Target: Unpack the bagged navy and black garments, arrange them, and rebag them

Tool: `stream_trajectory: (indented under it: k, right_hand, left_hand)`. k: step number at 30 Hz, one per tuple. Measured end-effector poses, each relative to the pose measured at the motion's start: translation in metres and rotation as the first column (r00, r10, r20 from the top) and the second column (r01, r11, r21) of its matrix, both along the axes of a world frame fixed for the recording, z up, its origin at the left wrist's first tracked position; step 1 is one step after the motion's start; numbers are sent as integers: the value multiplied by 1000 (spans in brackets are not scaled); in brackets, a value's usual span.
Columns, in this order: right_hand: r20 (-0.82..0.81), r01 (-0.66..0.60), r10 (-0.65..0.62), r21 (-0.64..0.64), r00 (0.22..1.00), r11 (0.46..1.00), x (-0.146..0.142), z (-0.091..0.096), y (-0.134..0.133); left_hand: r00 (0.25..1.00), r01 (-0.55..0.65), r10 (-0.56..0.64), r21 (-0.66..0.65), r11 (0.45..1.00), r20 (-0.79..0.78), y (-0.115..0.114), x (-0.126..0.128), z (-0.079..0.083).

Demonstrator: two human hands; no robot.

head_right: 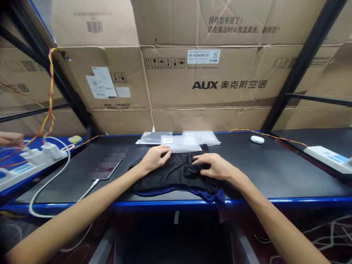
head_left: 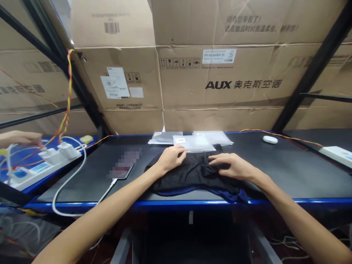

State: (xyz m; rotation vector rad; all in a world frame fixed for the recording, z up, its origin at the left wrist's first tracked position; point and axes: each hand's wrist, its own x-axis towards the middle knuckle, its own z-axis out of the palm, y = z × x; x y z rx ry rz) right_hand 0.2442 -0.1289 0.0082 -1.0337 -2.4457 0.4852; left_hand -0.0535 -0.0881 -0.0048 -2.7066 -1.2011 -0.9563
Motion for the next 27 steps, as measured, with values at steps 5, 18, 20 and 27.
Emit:
stream_trajectory:
  k: [5,18,20,27]
  right_hand:
    - [19,-30,33,-122,999,992,8,6,0]
    - [-85,21,-29,-92,996,996,6,4,2]
    - [-135,58,-69,-85,988,995,6,4,1]
    - [-244,136,-111,88,963,987,-9,14,-7]
  left_hand:
    - [991,-136,136,-7,991,-13,-1,0,3]
    - [994,-93,89,48,995,70,4,0,-4]
    - [995,-100,99,36,994,31,3,1,-3]
    - [993,-111,112,9,994,-28,0,3,-2]
